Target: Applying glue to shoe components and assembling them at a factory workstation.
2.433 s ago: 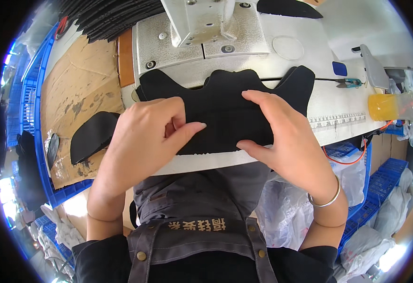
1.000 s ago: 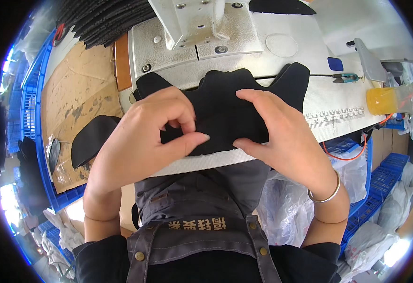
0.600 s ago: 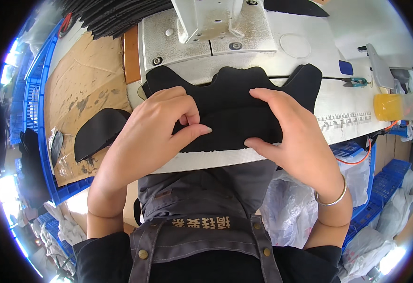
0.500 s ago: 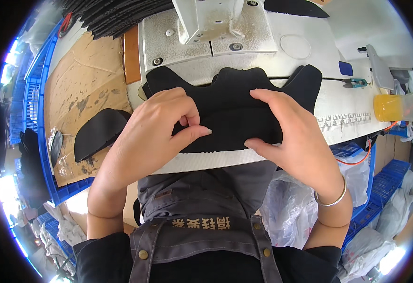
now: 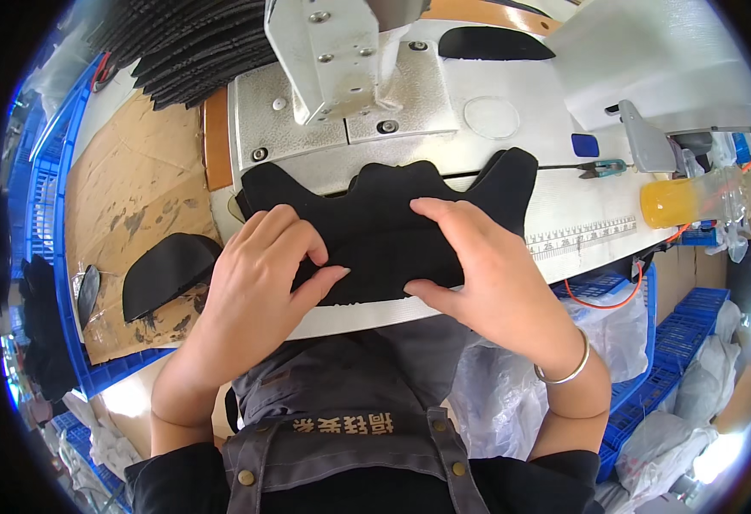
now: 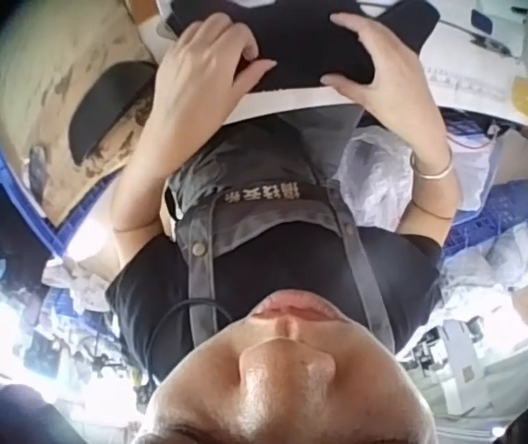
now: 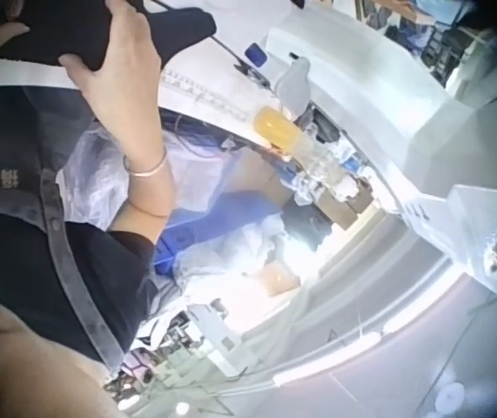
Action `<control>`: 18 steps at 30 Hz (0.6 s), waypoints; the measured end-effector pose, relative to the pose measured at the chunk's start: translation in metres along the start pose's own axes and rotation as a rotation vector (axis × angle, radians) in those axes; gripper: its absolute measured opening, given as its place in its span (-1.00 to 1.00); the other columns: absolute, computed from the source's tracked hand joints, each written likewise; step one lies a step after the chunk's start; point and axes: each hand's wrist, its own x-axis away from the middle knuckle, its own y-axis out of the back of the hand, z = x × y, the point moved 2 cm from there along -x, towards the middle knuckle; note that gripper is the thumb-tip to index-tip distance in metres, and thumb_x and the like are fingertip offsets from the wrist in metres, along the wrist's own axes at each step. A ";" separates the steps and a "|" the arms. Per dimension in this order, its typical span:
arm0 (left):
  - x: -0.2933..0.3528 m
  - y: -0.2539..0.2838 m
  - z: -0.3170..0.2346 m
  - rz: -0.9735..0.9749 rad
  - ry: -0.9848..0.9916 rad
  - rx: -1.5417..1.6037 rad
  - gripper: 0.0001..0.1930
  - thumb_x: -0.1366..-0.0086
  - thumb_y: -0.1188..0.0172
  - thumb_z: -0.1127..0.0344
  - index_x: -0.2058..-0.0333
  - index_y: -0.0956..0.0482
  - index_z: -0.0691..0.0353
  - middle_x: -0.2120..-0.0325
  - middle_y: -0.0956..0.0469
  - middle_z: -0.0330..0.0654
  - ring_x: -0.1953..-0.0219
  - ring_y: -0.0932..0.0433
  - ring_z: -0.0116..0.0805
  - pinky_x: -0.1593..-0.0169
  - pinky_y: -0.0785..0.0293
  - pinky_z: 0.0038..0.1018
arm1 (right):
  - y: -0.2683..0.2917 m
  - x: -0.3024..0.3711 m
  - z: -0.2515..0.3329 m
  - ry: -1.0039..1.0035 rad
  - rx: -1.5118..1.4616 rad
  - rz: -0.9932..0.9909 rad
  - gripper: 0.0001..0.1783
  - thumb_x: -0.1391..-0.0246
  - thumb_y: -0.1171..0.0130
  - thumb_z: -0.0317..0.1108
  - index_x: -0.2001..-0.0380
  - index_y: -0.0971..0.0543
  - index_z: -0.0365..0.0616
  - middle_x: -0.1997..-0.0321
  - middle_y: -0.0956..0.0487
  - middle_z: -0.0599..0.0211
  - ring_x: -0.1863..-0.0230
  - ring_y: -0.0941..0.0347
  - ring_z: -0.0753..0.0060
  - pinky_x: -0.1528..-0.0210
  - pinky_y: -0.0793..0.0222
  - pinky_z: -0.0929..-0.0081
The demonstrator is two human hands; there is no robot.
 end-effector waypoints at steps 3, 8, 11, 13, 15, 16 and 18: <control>0.000 0.002 -0.010 -0.079 0.140 -0.221 -0.53 0.09 -0.38 0.32 0.15 -0.46 0.21 0.31 -0.41 -0.17 0.27 -0.46 -0.19 0.26 -0.36 -0.35 | 0.002 0.002 -0.004 0.010 0.006 -0.011 -0.24 0.32 -0.44 -0.46 -0.08 -0.41 -0.13 0.04 -0.51 0.11 0.06 -0.46 0.02 0.02 -0.39 0.30; 0.015 -0.030 -0.031 -0.100 -0.192 -0.397 -0.28 -0.05 -0.21 0.08 -0.20 -0.32 0.25 -0.26 -0.21 -0.03 -0.29 -0.22 -0.14 -0.30 -0.06 -0.20 | 0.002 0.002 -0.005 0.095 0.058 -0.021 -0.31 0.19 -0.38 -0.39 -0.07 -0.36 -0.15 0.07 -0.49 0.10 0.09 -0.47 -0.01 0.11 -0.42 0.28; 0.015 -0.063 -0.040 0.058 -0.142 -0.353 -0.02 0.09 -0.24 -0.20 -0.24 -0.22 0.32 -0.31 -0.13 -0.03 -0.36 -0.09 -0.14 -0.35 0.02 -0.14 | 0.004 0.002 -0.008 0.115 0.032 -0.030 -0.37 0.13 -0.36 -0.34 -0.05 -0.38 -0.18 0.06 -0.50 0.03 0.07 -0.47 -0.08 0.08 -0.43 0.26; 0.017 -0.068 -0.041 0.057 -0.111 -0.379 0.02 0.13 -0.25 -0.21 -0.24 -0.22 0.32 -0.31 -0.12 -0.03 -0.36 -0.10 -0.15 -0.34 0.00 -0.15 | 0.011 0.005 -0.012 0.048 -0.017 -0.039 -0.40 0.12 -0.36 -0.33 -0.02 -0.40 -0.19 0.13 -0.52 0.03 0.12 -0.48 -0.06 0.12 -0.43 0.27; 0.017 -0.069 -0.038 0.052 -0.115 -0.384 0.01 0.12 -0.24 -0.21 -0.25 -0.22 0.31 -0.31 -0.13 -0.04 -0.35 -0.11 -0.15 -0.33 -0.03 -0.16 | 0.020 0.010 -0.018 -0.115 -0.082 -0.052 -0.53 0.05 -0.33 -0.37 0.05 -0.44 -0.19 0.42 -0.52 0.15 0.41 -0.50 0.20 0.34 -0.41 0.42; 0.017 -0.069 -0.039 0.055 -0.120 -0.385 0.00 0.10 -0.24 -0.20 -0.26 -0.20 0.29 -0.32 -0.12 -0.05 -0.35 -0.10 -0.15 -0.33 -0.02 -0.16 | 0.019 0.015 -0.028 -0.155 -0.198 -0.078 -0.56 0.03 -0.29 -0.49 0.01 -0.49 -0.14 0.53 -0.31 0.52 0.57 -0.19 0.73 0.52 -0.17 0.71; 0.017 -0.070 -0.040 0.054 -0.127 -0.383 -0.01 0.07 -0.23 -0.19 -0.28 -0.17 0.26 -0.33 -0.11 -0.09 -0.36 -0.10 -0.17 -0.33 -0.03 -0.16 | 0.019 0.021 -0.035 -0.151 -0.233 -0.143 -0.59 -0.02 -0.24 -0.52 0.02 -0.49 -0.13 0.55 -0.33 0.52 0.58 -0.20 0.74 0.52 -0.17 0.72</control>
